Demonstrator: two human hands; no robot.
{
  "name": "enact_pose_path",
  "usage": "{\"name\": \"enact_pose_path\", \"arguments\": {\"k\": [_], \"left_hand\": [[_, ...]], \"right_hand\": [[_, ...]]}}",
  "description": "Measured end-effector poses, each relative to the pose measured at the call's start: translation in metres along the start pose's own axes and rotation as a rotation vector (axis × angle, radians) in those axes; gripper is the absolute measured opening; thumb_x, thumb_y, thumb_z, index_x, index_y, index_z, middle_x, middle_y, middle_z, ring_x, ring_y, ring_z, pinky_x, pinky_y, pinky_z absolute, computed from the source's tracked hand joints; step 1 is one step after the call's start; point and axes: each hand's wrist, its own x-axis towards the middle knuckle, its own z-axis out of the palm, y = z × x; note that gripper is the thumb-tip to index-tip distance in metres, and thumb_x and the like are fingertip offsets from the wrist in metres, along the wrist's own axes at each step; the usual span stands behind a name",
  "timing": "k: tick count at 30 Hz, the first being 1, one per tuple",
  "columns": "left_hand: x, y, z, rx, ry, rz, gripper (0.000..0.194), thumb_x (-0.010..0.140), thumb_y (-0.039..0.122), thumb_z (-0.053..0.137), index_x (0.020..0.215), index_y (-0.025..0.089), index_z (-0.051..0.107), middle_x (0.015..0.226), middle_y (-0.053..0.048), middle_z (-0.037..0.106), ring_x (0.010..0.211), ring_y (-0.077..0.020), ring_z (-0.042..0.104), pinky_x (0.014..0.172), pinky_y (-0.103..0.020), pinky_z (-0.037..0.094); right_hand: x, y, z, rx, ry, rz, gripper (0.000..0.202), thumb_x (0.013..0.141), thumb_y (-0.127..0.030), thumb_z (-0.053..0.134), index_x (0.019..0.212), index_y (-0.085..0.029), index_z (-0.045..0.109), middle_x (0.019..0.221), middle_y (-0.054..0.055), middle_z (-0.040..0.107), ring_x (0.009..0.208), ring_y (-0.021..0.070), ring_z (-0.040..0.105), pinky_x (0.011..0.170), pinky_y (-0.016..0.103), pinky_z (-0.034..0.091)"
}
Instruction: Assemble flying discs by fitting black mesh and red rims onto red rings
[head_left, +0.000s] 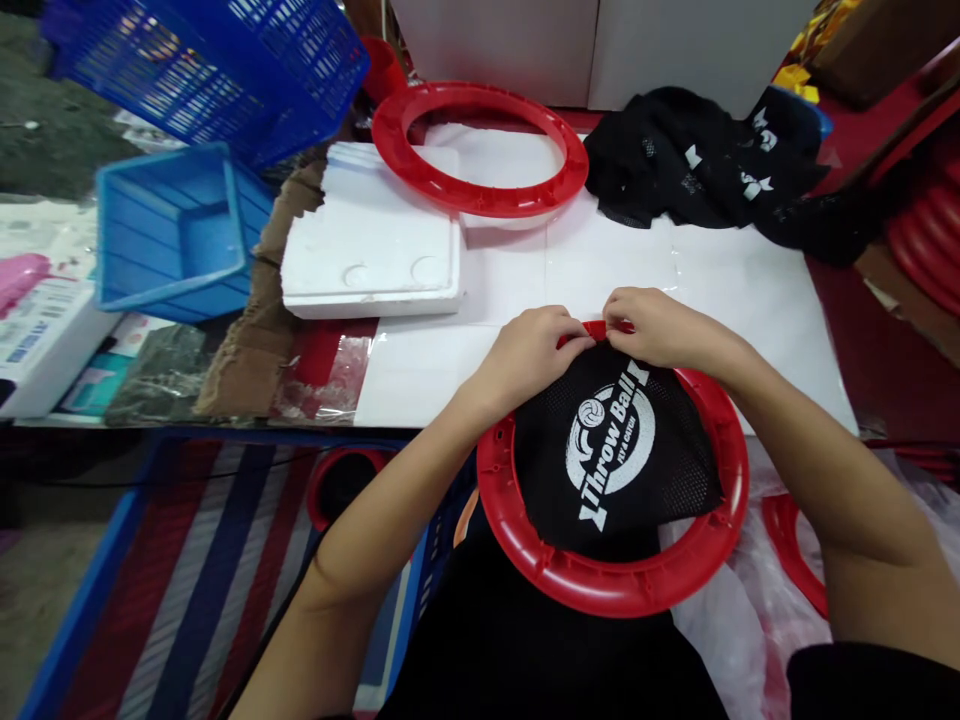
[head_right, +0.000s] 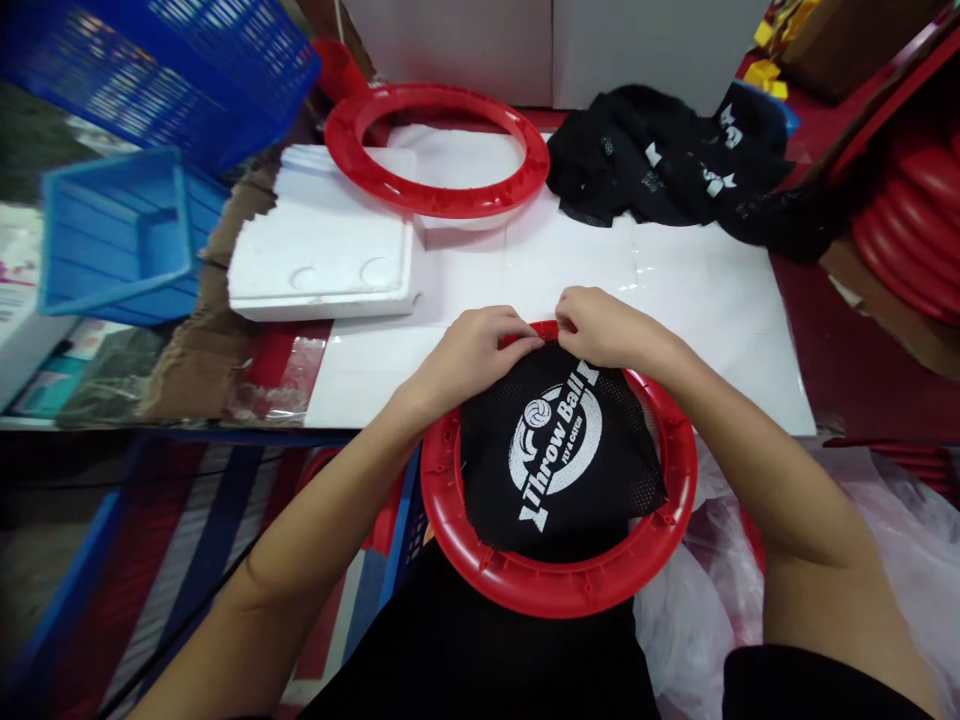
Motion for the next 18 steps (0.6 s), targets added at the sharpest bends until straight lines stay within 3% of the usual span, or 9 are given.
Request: {"name": "enact_pose_path", "arguments": {"k": [2, 7, 10, 12, 14, 16, 18], "left_hand": [[-0.002, 0.001, 0.002, 0.064, -0.016, 0.014, 0.023, 0.105, 0.031, 0.062, 0.103, 0.022, 0.083, 0.104, -0.007, 0.076, 0.096, -0.0235, 0.070, 0.086, -0.036, 0.050], [-0.012, 0.002, 0.011, 0.254, -0.025, 0.058, 0.026, 0.106, 0.029, 0.062, 0.126, 0.021, 0.075, 0.116, -0.009, 0.076, 0.106, -0.0272, 0.070, 0.091, -0.039, 0.051], [-0.017, 0.004, 0.015, 0.370, -0.018, 0.104, 0.030, 0.109, 0.028, 0.055, 0.135, 0.022, 0.070, 0.124, -0.011, 0.073, 0.105, -0.0275, 0.070, 0.089, -0.040, 0.050], [-0.019, 0.006, 0.015, 0.441, -0.034, 0.130, 0.031, 0.111, 0.026, 0.050, 0.135, 0.022, 0.069, 0.123, -0.013, 0.073, 0.102, -0.0284, 0.071, 0.086, -0.041, 0.050], [-0.021, 0.009, 0.013, 0.524, -0.042, 0.115, 0.033, 0.110, 0.021, 0.044, 0.134, 0.020, 0.068, 0.118, -0.015, 0.074, 0.095, -0.0286, 0.072, 0.082, -0.041, 0.050], [-0.025, 0.012, 0.010, 0.610, -0.019, 0.026, 0.035, 0.107, 0.013, 0.040, 0.129, 0.018, 0.067, 0.112, -0.017, 0.074, 0.085, -0.0273, 0.072, 0.076, -0.040, 0.049], [-0.031, 0.016, 0.005, 0.667, 0.042, -0.126, 0.035, 0.104, 0.009, 0.036, 0.124, 0.014, 0.065, 0.101, -0.019, 0.073, 0.074, -0.0258, 0.070, 0.069, -0.037, 0.047]], "right_hand": [[0.000, -0.003, 0.000, -0.074, 0.016, 0.009, 0.015, 0.088, -0.020, 0.062, 0.075, -0.021, 0.069, 0.096, 0.010, 0.070, 0.083, 0.0233, 0.063, 0.078, 0.040, 0.048], [0.015, 0.014, -0.013, 0.159, -0.225, -0.007, 0.011, 0.087, -0.028, 0.070, 0.081, -0.022, 0.077, 0.101, 0.007, 0.074, 0.085, 0.0219, 0.066, 0.077, 0.037, 0.052], [0.017, 0.014, -0.016, 0.077, -0.224, -0.033, 0.013, 0.088, -0.030, 0.071, 0.082, -0.024, 0.079, 0.097, 0.006, 0.074, 0.086, 0.0225, 0.066, 0.078, 0.038, 0.053], [0.006, 0.004, -0.013, -0.063, -0.133, -0.018, 0.016, 0.092, -0.029, 0.067, 0.082, -0.024, 0.078, 0.099, 0.009, 0.074, 0.087, 0.0241, 0.065, 0.080, 0.041, 0.053], [-0.015, -0.010, -0.008, -0.193, 0.040, -0.007, 0.023, 0.100, -0.029, 0.058, 0.090, -0.023, 0.078, 0.112, 0.013, 0.073, 0.098, 0.0292, 0.066, 0.087, 0.047, 0.053], [-0.041, -0.022, -0.001, -0.287, 0.235, 0.011, 0.029, 0.106, -0.031, 0.050, 0.101, -0.022, 0.077, 0.126, 0.017, 0.069, 0.113, 0.0354, 0.063, 0.097, 0.055, 0.051], [-0.066, -0.025, 0.007, -0.322, 0.319, 0.055, 0.029, 0.108, -0.037, 0.050, 0.109, -0.022, 0.074, 0.134, 0.019, 0.066, 0.121, 0.0393, 0.060, 0.102, 0.060, 0.049]]}}
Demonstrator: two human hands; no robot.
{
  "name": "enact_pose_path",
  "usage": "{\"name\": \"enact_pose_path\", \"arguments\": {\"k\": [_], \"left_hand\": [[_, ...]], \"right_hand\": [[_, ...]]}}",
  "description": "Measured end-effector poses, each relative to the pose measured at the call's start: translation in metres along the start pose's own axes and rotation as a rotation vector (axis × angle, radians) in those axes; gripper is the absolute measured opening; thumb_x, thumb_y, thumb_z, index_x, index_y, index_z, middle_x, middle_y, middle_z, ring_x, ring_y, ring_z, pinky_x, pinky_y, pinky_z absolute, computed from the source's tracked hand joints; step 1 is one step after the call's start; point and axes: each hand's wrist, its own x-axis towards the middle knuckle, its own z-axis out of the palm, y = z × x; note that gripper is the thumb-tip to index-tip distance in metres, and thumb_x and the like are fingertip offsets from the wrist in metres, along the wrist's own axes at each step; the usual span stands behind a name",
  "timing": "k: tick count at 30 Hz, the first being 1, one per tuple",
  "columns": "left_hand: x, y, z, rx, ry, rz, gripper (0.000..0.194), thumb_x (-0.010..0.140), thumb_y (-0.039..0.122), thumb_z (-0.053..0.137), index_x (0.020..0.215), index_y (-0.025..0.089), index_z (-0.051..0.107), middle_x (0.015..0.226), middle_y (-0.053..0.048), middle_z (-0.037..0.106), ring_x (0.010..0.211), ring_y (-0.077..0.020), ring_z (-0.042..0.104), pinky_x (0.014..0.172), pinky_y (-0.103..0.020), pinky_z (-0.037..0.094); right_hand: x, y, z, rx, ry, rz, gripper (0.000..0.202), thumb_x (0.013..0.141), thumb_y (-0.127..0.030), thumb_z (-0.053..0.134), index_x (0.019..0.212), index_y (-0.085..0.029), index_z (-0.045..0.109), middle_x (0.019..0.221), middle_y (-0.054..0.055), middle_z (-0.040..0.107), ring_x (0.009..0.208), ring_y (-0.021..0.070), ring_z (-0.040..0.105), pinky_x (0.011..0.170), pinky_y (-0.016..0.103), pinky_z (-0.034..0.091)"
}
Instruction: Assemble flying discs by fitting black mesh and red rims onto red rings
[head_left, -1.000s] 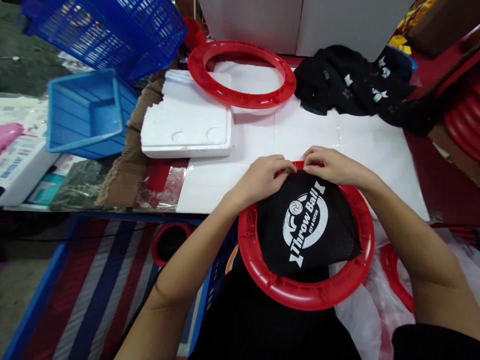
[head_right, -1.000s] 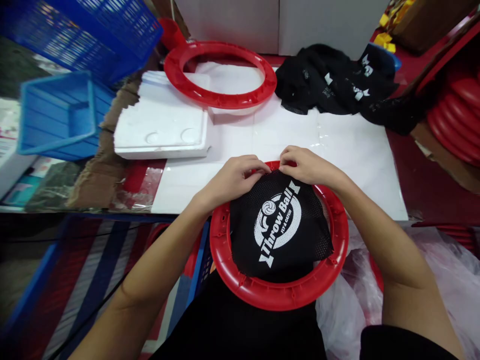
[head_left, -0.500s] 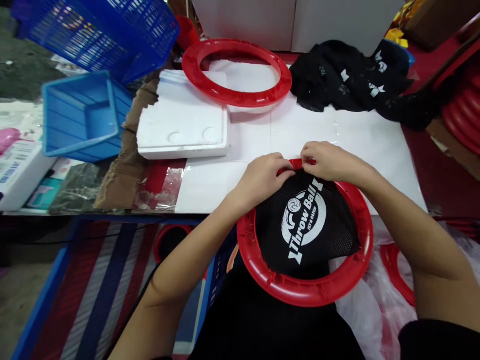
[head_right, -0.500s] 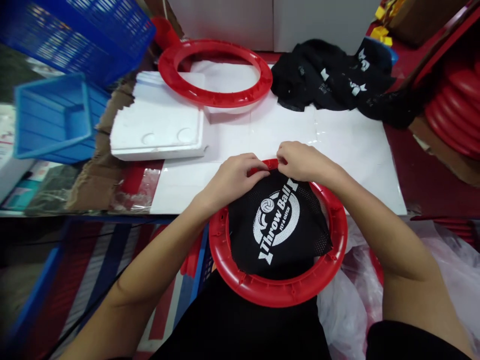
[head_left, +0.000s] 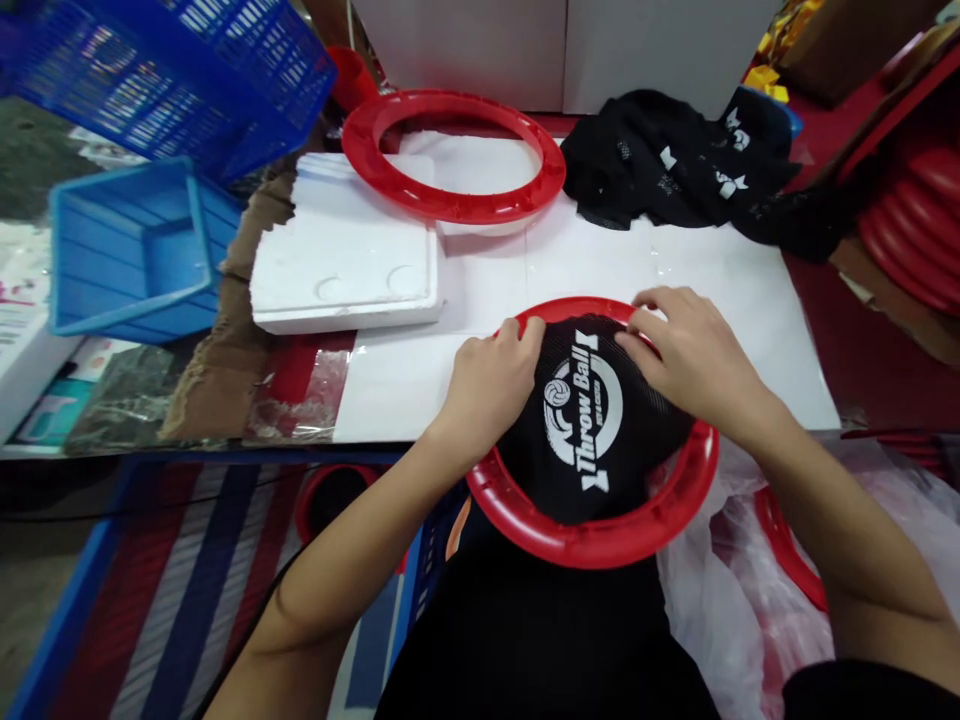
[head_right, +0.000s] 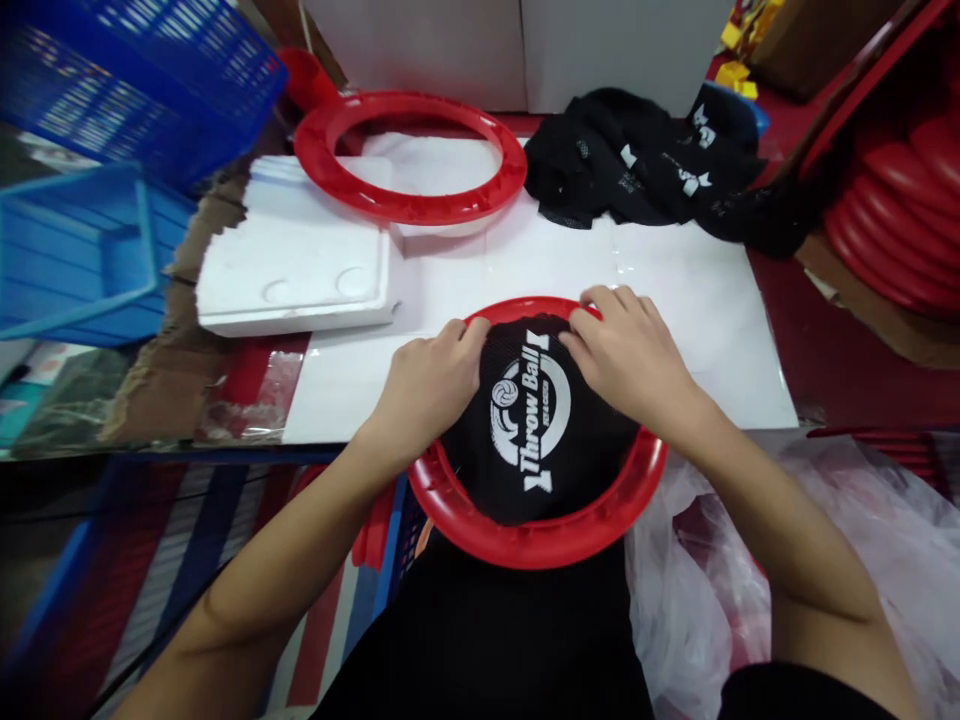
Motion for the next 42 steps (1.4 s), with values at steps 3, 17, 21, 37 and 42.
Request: {"name": "enact_pose_path", "arguments": {"k": [3, 17, 21, 37, 42], "left_hand": [[-0.008, -0.002, -0.014, -0.030, -0.023, -0.162, 0.026, 0.107, 0.018, 0.041, 0.119, 0.013, 0.063, 0.076, -0.013, 0.067, 0.061, -0.0241, 0.064, 0.060, -0.034, 0.044], [0.055, -0.013, -0.003, -0.182, -0.110, 0.349, 0.035, 0.100, 0.041, 0.071, 0.129, 0.021, 0.073, 0.129, -0.018, 0.060, 0.118, -0.0356, 0.057, 0.098, -0.047, 0.049], [0.058, -0.024, 0.000, -0.455, -0.123, 0.379, 0.023, 0.105, 0.032, 0.061, 0.119, 0.020, 0.074, 0.121, -0.013, 0.067, 0.110, -0.0281, 0.063, 0.099, -0.043, 0.049], [0.077, -0.028, 0.014, -0.967, -0.142, 0.095, 0.016, 0.095, 0.027, 0.066, 0.091, 0.018, 0.080, 0.093, -0.004, 0.080, 0.082, -0.0161, 0.067, 0.080, -0.031, 0.050], [0.078, -0.026, 0.008, -0.830, -0.154, 0.118, 0.015, 0.094, 0.021, 0.063, 0.092, 0.019, 0.078, 0.090, -0.002, 0.079, 0.077, -0.0157, 0.065, 0.077, -0.031, 0.049]], "right_hand": [[-0.026, 0.010, 0.007, 0.008, -0.045, 0.046, 0.027, 0.105, -0.040, 0.057, 0.117, -0.020, 0.070, 0.142, 0.021, 0.062, 0.129, 0.0427, 0.057, 0.104, 0.063, 0.050], [0.018, 0.040, 0.023, 0.091, -0.096, -0.087, 0.010, 0.098, -0.030, 0.066, 0.103, -0.025, 0.073, 0.104, 0.010, 0.075, 0.112, 0.0362, 0.060, 0.107, 0.063, 0.041], [0.015, 0.049, 0.015, 0.417, -0.014, -0.020, 0.011, 0.099, -0.036, 0.067, 0.099, -0.027, 0.074, 0.111, 0.008, 0.071, 0.107, 0.0290, 0.065, 0.099, 0.052, 0.052], [0.023, 0.078, 0.010, 0.634, -0.117, 0.140, 0.022, 0.097, -0.043, 0.069, 0.097, -0.026, 0.082, 0.100, 0.003, 0.082, 0.093, 0.0243, 0.073, 0.088, 0.040, 0.054], [0.041, 0.076, -0.008, 0.347, -0.343, 0.006, 0.022, 0.096, -0.027, 0.060, 0.091, -0.024, 0.081, 0.094, 0.005, 0.080, 0.087, 0.0242, 0.071, 0.084, 0.038, 0.050]]}}
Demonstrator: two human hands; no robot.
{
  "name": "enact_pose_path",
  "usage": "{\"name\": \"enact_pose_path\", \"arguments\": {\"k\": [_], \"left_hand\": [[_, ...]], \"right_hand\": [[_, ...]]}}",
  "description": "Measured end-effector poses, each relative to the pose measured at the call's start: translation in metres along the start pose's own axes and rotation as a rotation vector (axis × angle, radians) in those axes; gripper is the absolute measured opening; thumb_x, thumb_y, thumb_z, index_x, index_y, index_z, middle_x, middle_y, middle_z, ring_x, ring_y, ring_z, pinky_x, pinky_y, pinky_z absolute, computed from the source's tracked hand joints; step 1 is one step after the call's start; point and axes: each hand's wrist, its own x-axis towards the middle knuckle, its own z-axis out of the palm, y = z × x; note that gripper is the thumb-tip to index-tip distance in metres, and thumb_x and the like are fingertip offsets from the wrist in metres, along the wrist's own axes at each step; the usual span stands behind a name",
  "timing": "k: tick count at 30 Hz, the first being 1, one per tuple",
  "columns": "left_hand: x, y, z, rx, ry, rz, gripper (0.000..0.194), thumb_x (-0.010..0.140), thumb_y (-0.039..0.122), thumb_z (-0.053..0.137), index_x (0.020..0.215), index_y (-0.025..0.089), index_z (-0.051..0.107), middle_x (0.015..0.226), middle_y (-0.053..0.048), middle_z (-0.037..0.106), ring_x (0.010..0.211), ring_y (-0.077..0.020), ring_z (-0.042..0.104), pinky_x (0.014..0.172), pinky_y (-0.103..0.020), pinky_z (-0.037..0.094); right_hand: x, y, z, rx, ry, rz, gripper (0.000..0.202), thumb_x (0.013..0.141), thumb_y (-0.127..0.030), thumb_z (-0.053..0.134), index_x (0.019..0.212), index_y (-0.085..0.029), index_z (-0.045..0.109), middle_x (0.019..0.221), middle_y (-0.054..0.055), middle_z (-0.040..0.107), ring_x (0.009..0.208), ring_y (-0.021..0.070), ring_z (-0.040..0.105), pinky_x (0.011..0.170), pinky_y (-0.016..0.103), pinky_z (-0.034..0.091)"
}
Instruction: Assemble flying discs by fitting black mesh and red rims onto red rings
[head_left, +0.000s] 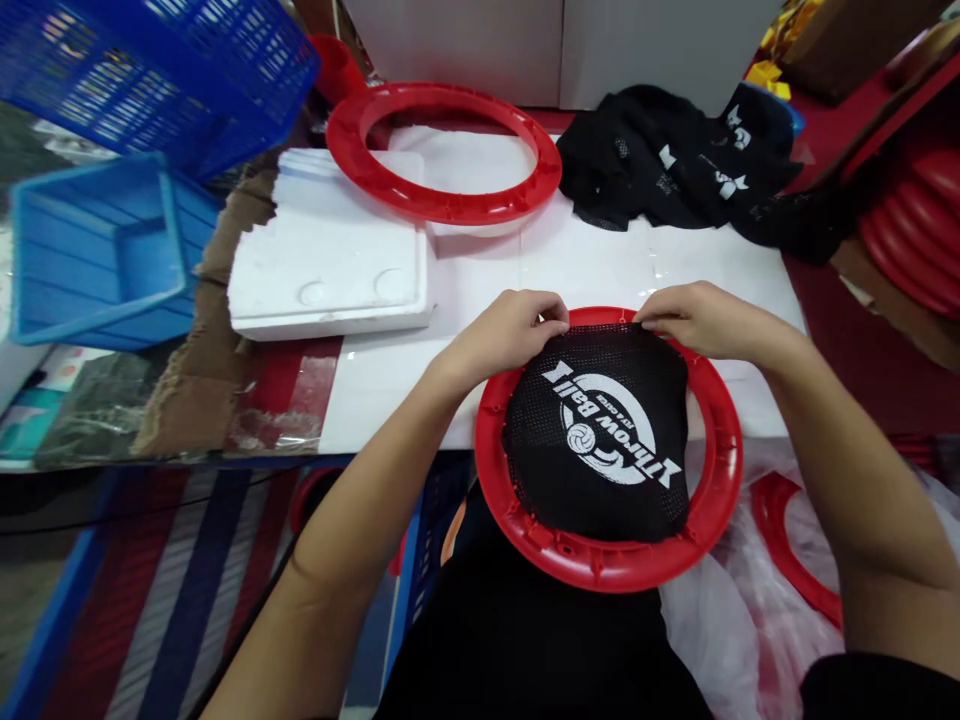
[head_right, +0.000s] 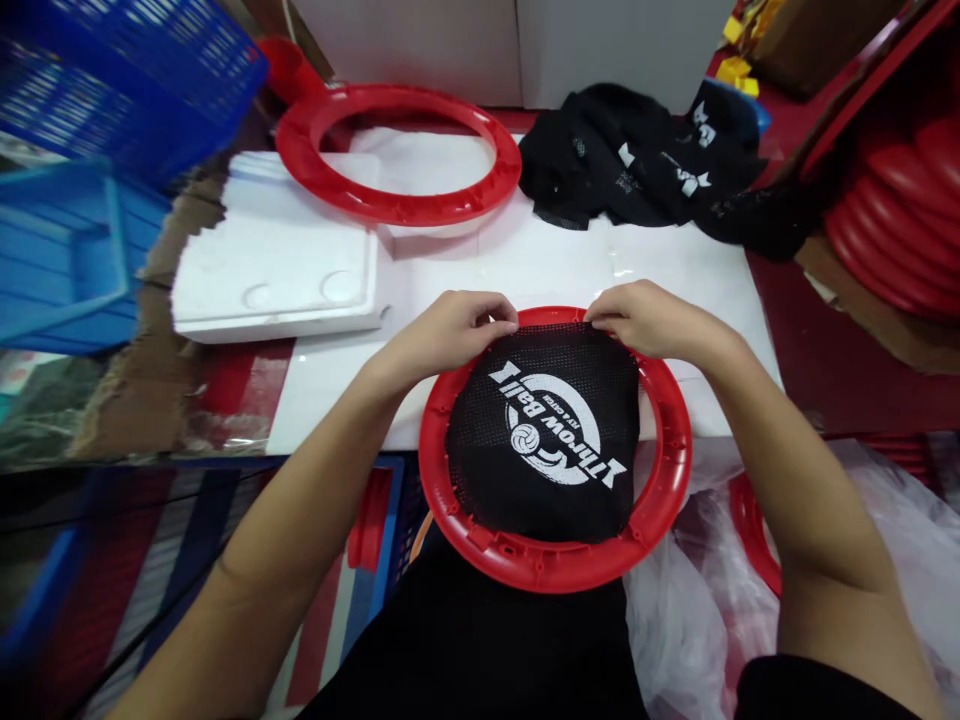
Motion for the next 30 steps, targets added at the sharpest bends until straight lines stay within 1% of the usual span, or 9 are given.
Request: {"name": "enact_pose_path", "arguments": {"k": [3, 6, 12, 16, 19, 21, 24, 26, 30], "left_hand": [[-0.003, 0.001, 0.002, 0.013, 0.024, 0.028, 0.015, 0.092, 0.016, 0.064, 0.091, 0.019, 0.079, 0.088, -0.002, 0.079, 0.078, -0.0154, 0.066, 0.079, -0.031, 0.049], [-0.006, -0.002, 0.005, -0.043, 0.061, 0.057, 0.013, 0.093, 0.018, 0.066, 0.096, 0.019, 0.079, 0.091, -0.002, 0.080, 0.078, -0.0147, 0.066, 0.078, -0.030, 0.050], [-0.006, -0.004, 0.001, -0.077, 0.013, 0.083, 0.017, 0.094, 0.016, 0.062, 0.096, 0.019, 0.078, 0.094, -0.002, 0.079, 0.079, -0.0148, 0.067, 0.077, -0.030, 0.051], [-0.003, 0.013, 0.002, 0.155, 0.032, 0.228, 0.020, 0.096, 0.016, 0.059, 0.101, 0.019, 0.078, 0.106, -0.006, 0.076, 0.093, -0.0196, 0.068, 0.089, -0.035, 0.052], [0.000, 0.029, 0.012, 0.379, -0.055, 0.375, 0.021, 0.101, 0.022, 0.060, 0.111, 0.020, 0.079, 0.123, -0.012, 0.071, 0.110, -0.0272, 0.065, 0.097, -0.042, 0.050], [0.003, 0.035, 0.021, 0.508, -0.144, 0.387, 0.023, 0.101, 0.025, 0.063, 0.118, 0.019, 0.078, 0.125, -0.015, 0.069, 0.114, -0.0312, 0.062, 0.099, -0.045, 0.049], [0.006, 0.036, 0.026, 0.595, -0.183, 0.358, 0.026, 0.099, 0.027, 0.068, 0.122, 0.018, 0.078, 0.124, -0.017, 0.066, 0.116, -0.0343, 0.060, 0.099, -0.048, 0.048], [0.008, 0.033, 0.023, 0.533, -0.180, 0.327, 0.022, 0.099, 0.027, 0.069, 0.116, 0.017, 0.078, 0.123, -0.017, 0.066, 0.112, -0.0323, 0.061, 0.096, -0.045, 0.049], [0.015, 0.022, 0.008, 0.182, -0.181, 0.295, 0.015, 0.099, 0.021, 0.064, 0.103, 0.018, 0.078, 0.107, -0.009, 0.072, 0.096, -0.0220, 0.067, 0.090, -0.036, 0.051]], "right_hand": [[0.004, -0.008, -0.003, -0.225, -0.111, 0.019, 0.019, 0.092, -0.015, 0.061, 0.083, -0.022, 0.076, 0.088, 0.008, 0.075, 0.081, 0.0231, 0.067, 0.077, 0.036, 0.045], [0.000, -0.015, -0.001, -0.316, -0.113, 0.039, 0.021, 0.094, -0.013, 0.056, 0.082, -0.022, 0.071, 0.086, 0.009, 0.072, 0.078, 0.0221, 0.064, 0.073, 0.036, 0.042], [-0.022, -0.014, 0.002, -0.050, 0.029, 0.029, 0.017, 0.098, -0.033, 0.060, 0.100, -0.022, 0.074, 0.102, 0.006, 0.078, 0.092, 0.0235, 0.069, 0.085, 0.037, 0.050], [-0.027, -0.010, 0.011, 0.007, 0.120, 0.031, 0.016, 0.099, -0.032, 0.059, 0.097, -0.023, 0.073, 0.097, 0.004, 0.077, 0.088, 0.0216, 0.069, 0.082, 0.035, 0.049], [-0.026, -0.008, 0.016, 0.062, 0.130, 0.012, 0.018, 0.102, -0.033, 0.058, 0.098, -0.023, 0.073, 0.094, 0.003, 0.077, 0.085, 0.0209, 0.069, 0.079, 0.035, 0.048], [-0.025, -0.008, 0.019, 0.078, 0.131, -0.001, 0.018, 0.101, -0.036, 0.062, 0.098, -0.023, 0.074, 0.095, 0.004, 0.077, 0.086, 0.0219, 0.069, 0.080, 0.036, 0.049], [-0.026, -0.009, 0.025, 0.046, 0.148, -0.057, 0.016, 0.100, -0.036, 0.065, 0.101, -0.023, 0.075, 0.102, 0.006, 0.076, 0.094, 0.0242, 0.069, 0.087, 0.038, 0.050], [-0.028, -0.010, 0.029, 0.021, 0.175, -0.086, 0.015, 0.101, -0.032, 0.063, 0.100, -0.024, 0.076, 0.105, 0.007, 0.074, 0.098, 0.0244, 0.068, 0.090, 0.038, 0.050], [-0.029, -0.011, 0.033, 0.135, 0.232, -0.026, 0.013, 0.100, -0.031, 0.064, 0.095, -0.023, 0.075, 0.098, 0.004, 0.076, 0.091, 0.0220, 0.068, 0.085, 0.036, 0.050]]}}
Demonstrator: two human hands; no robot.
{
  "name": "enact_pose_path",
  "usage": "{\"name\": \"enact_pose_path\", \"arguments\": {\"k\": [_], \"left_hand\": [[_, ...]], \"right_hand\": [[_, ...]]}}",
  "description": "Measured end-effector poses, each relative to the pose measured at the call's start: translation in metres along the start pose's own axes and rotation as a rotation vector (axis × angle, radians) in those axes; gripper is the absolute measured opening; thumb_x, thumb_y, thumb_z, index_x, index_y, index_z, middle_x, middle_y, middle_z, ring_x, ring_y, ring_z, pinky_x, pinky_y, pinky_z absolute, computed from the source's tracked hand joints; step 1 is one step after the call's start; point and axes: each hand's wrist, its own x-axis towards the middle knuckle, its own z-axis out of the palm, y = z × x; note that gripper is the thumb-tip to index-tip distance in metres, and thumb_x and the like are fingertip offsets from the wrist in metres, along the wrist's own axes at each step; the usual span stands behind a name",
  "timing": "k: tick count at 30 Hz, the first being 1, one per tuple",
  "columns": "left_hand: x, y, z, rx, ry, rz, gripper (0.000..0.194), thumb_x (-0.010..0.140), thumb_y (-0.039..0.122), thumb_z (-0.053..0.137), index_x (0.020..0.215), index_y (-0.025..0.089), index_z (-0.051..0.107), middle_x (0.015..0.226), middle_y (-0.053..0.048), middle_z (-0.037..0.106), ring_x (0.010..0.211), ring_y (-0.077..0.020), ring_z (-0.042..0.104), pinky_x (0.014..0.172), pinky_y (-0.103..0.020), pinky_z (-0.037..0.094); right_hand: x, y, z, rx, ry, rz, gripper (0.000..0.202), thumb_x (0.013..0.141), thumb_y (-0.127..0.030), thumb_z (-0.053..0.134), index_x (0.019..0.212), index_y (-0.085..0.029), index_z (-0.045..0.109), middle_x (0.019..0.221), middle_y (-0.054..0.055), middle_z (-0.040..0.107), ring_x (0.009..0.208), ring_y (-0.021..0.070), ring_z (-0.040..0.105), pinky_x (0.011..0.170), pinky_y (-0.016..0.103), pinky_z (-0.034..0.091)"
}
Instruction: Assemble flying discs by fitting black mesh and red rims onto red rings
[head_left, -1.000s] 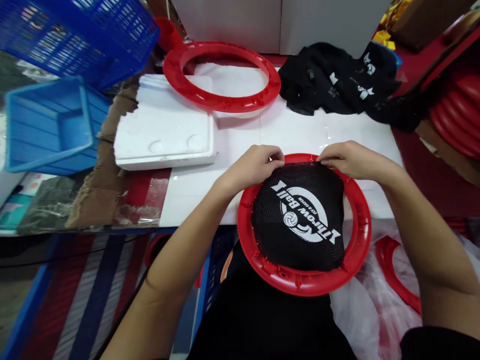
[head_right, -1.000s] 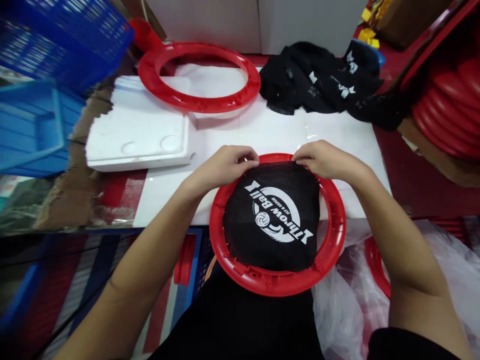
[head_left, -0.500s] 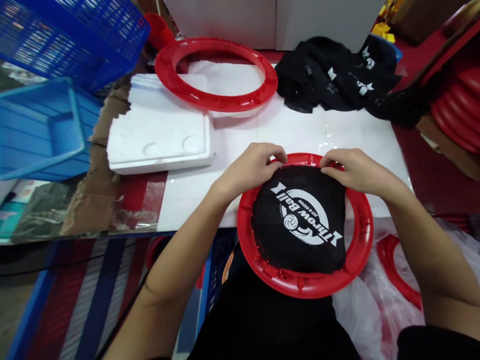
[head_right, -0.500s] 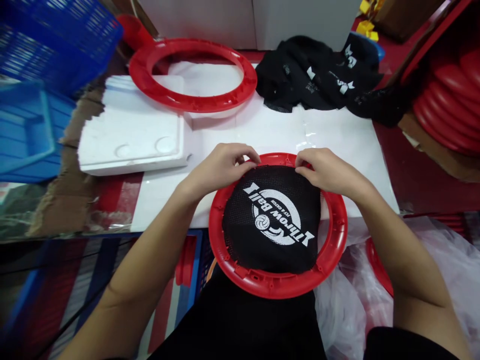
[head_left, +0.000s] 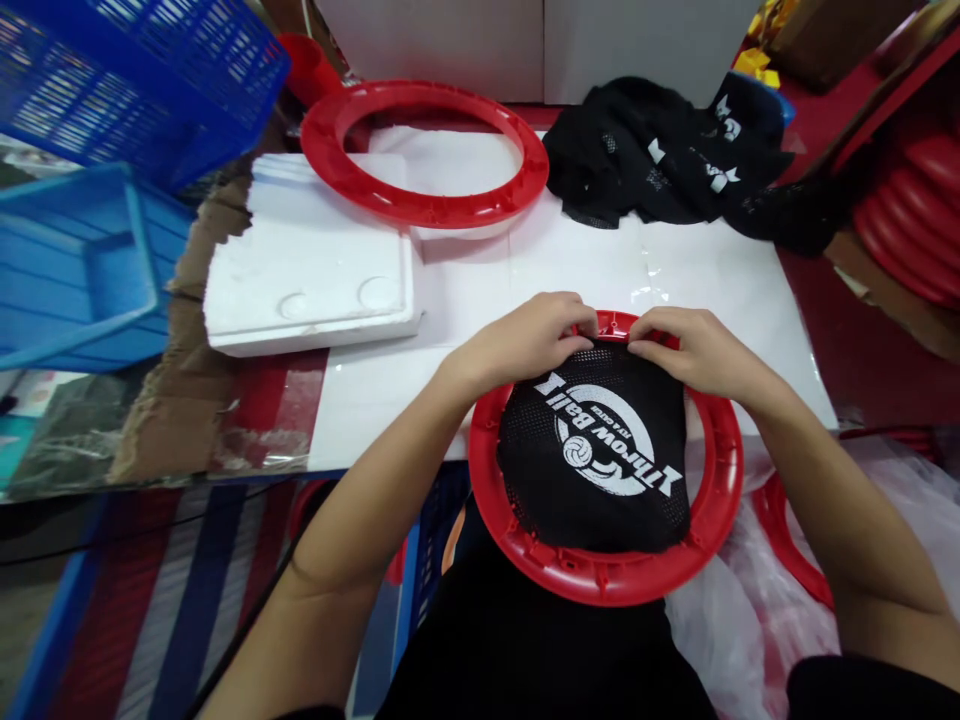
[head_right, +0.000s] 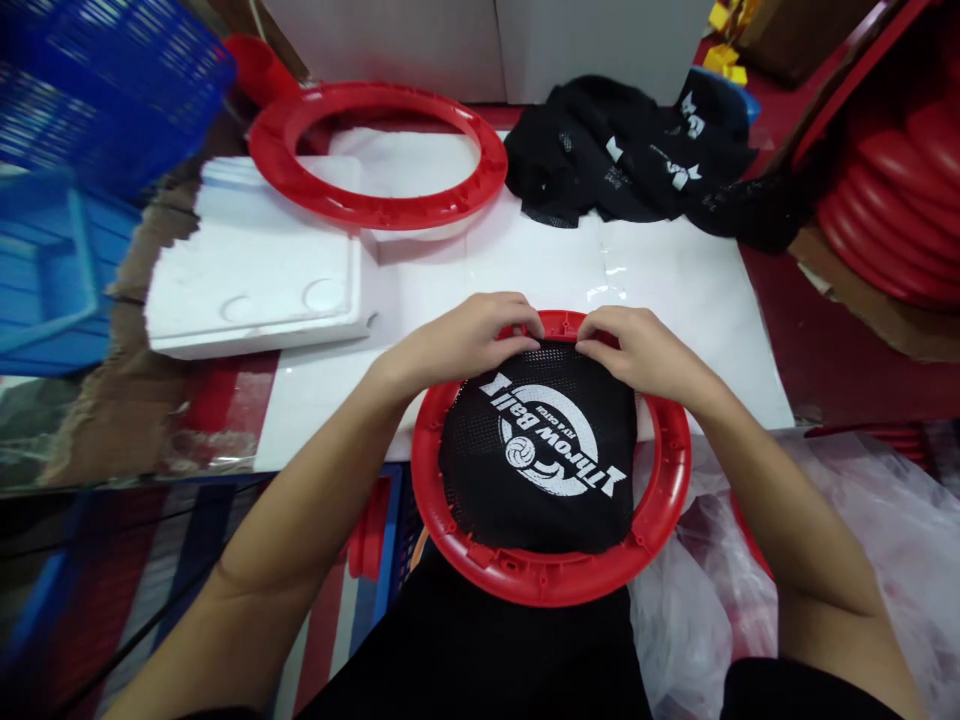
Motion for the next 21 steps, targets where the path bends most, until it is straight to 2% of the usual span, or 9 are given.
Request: {"name": "enact_pose_path", "arguments": {"k": [2, 4, 7, 12, 17, 21], "left_hand": [[0.001, -0.007, -0.004, -0.151, 0.063, -0.010, 0.016, 0.097, 0.020, 0.065, 0.099, 0.019, 0.081, 0.101, -0.006, 0.076, 0.094, -0.0200, 0.068, 0.090, -0.034, 0.051], [0.001, -0.013, -0.004, -0.272, 0.113, -0.079, 0.014, 0.093, 0.022, 0.070, 0.095, 0.019, 0.083, 0.095, -0.005, 0.079, 0.089, -0.0192, 0.070, 0.085, -0.033, 0.053], [0.002, -0.018, -0.001, -0.431, 0.126, -0.179, 0.012, 0.087, 0.023, 0.076, 0.092, 0.018, 0.085, 0.085, -0.005, 0.080, 0.080, -0.0183, 0.070, 0.075, -0.031, 0.053], [0.003, -0.024, 0.002, -0.581, 0.141, -0.235, 0.022, 0.084, 0.027, 0.081, 0.101, 0.015, 0.086, 0.095, -0.008, 0.083, 0.084, -0.0187, 0.072, 0.080, -0.032, 0.057], [0.004, -0.030, 0.008, -0.553, 0.182, -0.237, 0.020, 0.086, 0.025, 0.079, 0.101, 0.014, 0.085, 0.097, -0.009, 0.083, 0.084, -0.0184, 0.073, 0.083, -0.033, 0.058], [0.002, -0.026, 0.013, -0.382, 0.223, -0.193, 0.016, 0.089, 0.023, 0.075, 0.101, 0.016, 0.083, 0.097, -0.007, 0.082, 0.086, -0.0182, 0.072, 0.086, -0.033, 0.056]], "right_hand": [[0.001, -0.001, 0.000, 0.034, 0.048, 0.060, 0.014, 0.100, -0.032, 0.065, 0.094, -0.023, 0.074, 0.093, 0.003, 0.077, 0.086, 0.0212, 0.068, 0.081, 0.035, 0.049], [0.003, -0.001, 0.001, -0.007, 0.081, 0.098, 0.016, 0.101, -0.032, 0.062, 0.093, -0.023, 0.073, 0.090, 0.003, 0.076, 0.081, 0.0207, 0.066, 0.077, 0.035, 0.046], [0.007, 0.000, 0.002, -0.097, 0.068, 0.121, 0.016, 0.101, -0.031, 0.060, 0.094, -0.023, 0.072, 0.089, 0.003, 0.076, 0.079, 0.0205, 0.065, 0.075, 0.036, 0.043], [0.014, 0.004, -0.001, -0.028, 0.043, 0.149, 0.013, 0.097, -0.030, 0.064, 0.091, -0.023, 0.073, 0.085, 0.002, 0.075, 0.078, 0.0202, 0.064, 0.074, 0.036, 0.044], [0.017, 0.006, -0.002, 0.078, 0.101, 0.178, 0.007, 0.091, -0.029, 0.073, 0.088, -0.023, 0.073, 0.088, 0.004, 0.076, 0.083, 0.0219, 0.068, 0.078, 0.040, 0.051], [0.018, 0.013, 0.001, 0.186, 0.146, 0.161, 0.017, 0.088, -0.035, 0.080, 0.085, -0.023, 0.069, 0.090, 0.005, 0.075, 0.088, 0.0240, 0.070, 0.082, 0.043, 0.056]]}}
